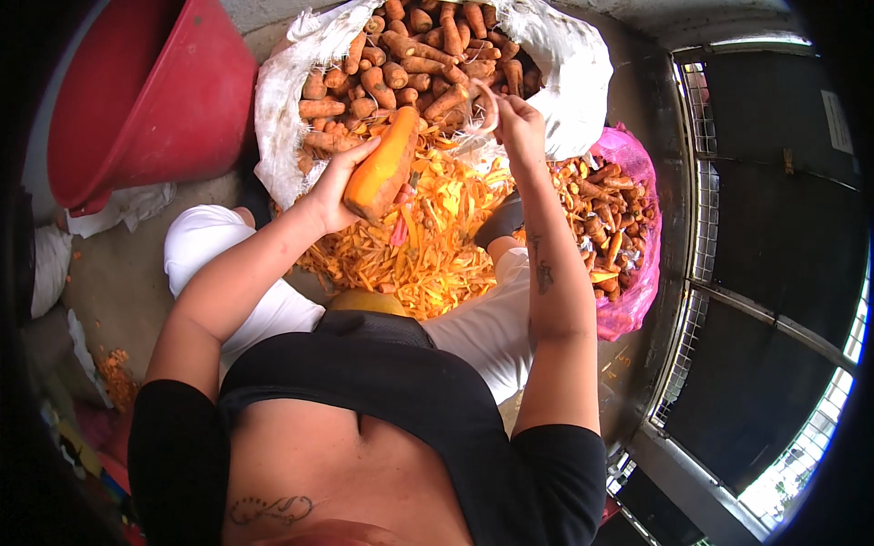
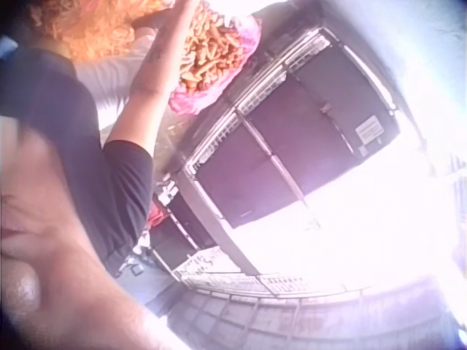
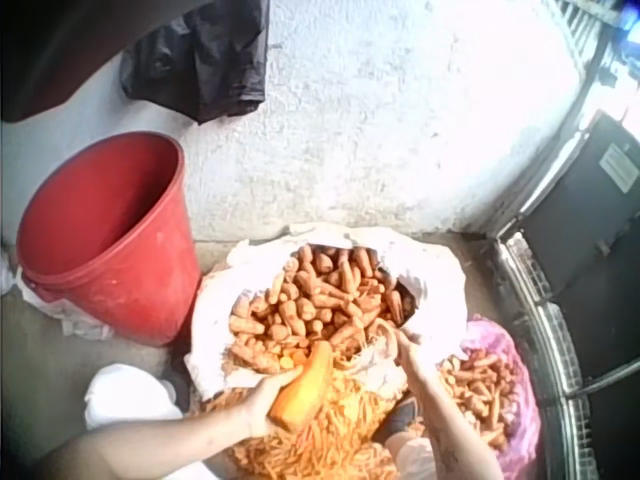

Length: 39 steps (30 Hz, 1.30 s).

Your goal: The recorder is sitting on the floor peeling carrots into a pile.

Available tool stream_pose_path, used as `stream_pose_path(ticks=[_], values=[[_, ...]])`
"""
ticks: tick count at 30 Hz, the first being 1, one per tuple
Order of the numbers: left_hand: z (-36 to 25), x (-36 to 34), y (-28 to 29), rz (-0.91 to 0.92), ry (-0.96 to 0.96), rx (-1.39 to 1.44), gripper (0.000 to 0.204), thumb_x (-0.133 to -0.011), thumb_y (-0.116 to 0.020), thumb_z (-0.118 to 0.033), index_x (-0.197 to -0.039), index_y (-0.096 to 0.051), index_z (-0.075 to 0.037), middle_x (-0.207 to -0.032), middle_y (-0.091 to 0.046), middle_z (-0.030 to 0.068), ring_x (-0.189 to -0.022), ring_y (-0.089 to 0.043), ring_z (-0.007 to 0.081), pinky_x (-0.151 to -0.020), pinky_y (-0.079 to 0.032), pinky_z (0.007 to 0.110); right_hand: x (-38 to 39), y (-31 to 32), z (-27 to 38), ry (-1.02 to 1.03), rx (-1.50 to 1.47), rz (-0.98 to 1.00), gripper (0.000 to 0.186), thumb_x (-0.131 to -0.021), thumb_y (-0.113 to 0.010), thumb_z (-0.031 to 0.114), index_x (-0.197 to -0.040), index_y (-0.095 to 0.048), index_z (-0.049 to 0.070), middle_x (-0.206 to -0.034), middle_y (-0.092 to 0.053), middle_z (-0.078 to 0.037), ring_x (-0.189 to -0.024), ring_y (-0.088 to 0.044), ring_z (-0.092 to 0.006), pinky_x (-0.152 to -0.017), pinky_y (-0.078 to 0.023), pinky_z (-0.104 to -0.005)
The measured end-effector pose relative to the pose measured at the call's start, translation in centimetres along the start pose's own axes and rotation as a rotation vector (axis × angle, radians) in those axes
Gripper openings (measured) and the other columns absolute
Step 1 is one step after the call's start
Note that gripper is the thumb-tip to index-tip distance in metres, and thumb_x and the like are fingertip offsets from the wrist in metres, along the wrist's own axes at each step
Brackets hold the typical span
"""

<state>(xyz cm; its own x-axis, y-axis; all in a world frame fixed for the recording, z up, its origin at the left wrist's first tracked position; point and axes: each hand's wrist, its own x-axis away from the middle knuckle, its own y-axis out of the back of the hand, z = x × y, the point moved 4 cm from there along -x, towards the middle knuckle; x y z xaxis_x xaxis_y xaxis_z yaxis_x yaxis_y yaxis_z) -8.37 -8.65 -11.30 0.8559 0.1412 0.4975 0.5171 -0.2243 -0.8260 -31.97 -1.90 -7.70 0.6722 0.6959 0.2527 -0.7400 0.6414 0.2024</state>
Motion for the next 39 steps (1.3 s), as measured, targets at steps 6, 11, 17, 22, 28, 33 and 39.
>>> stream_pose_path(ticks=[6,11,17,22,28,33,39], values=[[0.5,-0.8,1.4,-0.101,0.04,-0.01,0.04,-0.096,-0.044,-0.042,-0.111,-0.051,-0.006,-0.095,-0.06,0.0094,-0.082,-0.063,0.0241,-0.071,-0.056,0.041,5.9,-6.1,4.9,0.348,0.575,0.131,0.028,-0.087,-0.062,0.023,-0.064,-0.065,0.006,-0.05,-0.057,-0.001,-0.046,-0.053,-0.01,-0.046,-0.041,-0.0285],[0.9,-0.9,1.2,-0.167,0.018,-0.01,0.034,-0.097,-0.041,-0.038,-0.112,-0.052,-0.009,-0.094,-0.062,0.0081,-0.08,-0.065,0.02,-0.072,-0.057,0.039,8.0,-8.4,6.8,0.873,0.817,0.065,0.024,-0.076,-0.068,0.017,-0.056,-0.06,0.007,-0.046,-0.047,-0.006,-0.044,-0.046,-0.0229,-0.048,-0.038,-0.0344],[1.3,0.7,0.0,-0.185,0.01,-0.023,0.039,-0.094,-0.047,-0.043,-0.11,-0.057,-0.008,-0.093,-0.066,0.0042,-0.081,-0.066,0.0159,-0.072,-0.056,0.035,8.2,-8.4,6.7,0.932,0.817,0.094,0.021,-0.072,-0.066,0.011,-0.054,-0.056,0.007,-0.046,-0.046,-0.006,-0.045,-0.047,-0.0243,-0.049,-0.039,-0.0348],[1.2,1.5,-1.2,-0.089,-0.004,-0.054,0.039,-0.095,-0.046,-0.042,-0.11,-0.057,-0.008,-0.092,-0.065,0.0046,-0.081,-0.066,0.0161,-0.069,-0.056,0.033,8.1,-8.1,5.9,0.863,0.722,0.121,0.019,-0.071,-0.063,0.011,-0.053,-0.058,0.008,-0.046,-0.049,-0.007,-0.046,-0.051,-0.0222,-0.049,-0.041,-0.0344],[2.0,3.5,-2.1,-0.016,0.114,-0.136,0.041,-0.096,-0.045,-0.041,-0.117,-0.052,-0.007,-0.09,-0.062,0.008,-0.071,-0.063,0.0184,-0.061,-0.054,0.032,4.5,-3.6,4.6,0.615,0.687,0.017,0.023,-0.079,-0.06,0.013,-0.06,-0.062,0.0,-0.049,-0.054,-0.009,-0.043,-0.052,-0.0112,-0.046,-0.042,-0.0301],[1.9,4.8,-3.7,0.234,0.259,-0.25,0.046,-0.096,-0.044,-0.042,-0.122,-0.048,-0.004,-0.093,-0.06,0.0128,-0.068,-0.062,0.0182,-0.06,-0.054,0.031,0.7,1.0,1.5,0.548,1.119,-0.212,0.023,-0.076,-0.062,0.029,-0.063,-0.07,0.011,-0.055,-0.061,-0.012,-0.05,-0.06,-0.029,-0.056,-0.049,-0.0379],[1.1,4.2,-3.7,0.225,0.149,-0.032,0.05,-0.096,-0.04,-0.045,-0.125,-0.045,-0.005,-0.097,-0.061,0.016,-0.078,-0.064,0.0231,-0.069,-0.053,0.034,0.9,2.8,3.3,0.195,0.824,-0.273,0.03,-0.079,-0.059,0.031,-0.069,-0.071,0.006,-0.051,-0.06,-0.008,-0.049,-0.059,-0.0155,-0.055,-0.047,-0.03]])
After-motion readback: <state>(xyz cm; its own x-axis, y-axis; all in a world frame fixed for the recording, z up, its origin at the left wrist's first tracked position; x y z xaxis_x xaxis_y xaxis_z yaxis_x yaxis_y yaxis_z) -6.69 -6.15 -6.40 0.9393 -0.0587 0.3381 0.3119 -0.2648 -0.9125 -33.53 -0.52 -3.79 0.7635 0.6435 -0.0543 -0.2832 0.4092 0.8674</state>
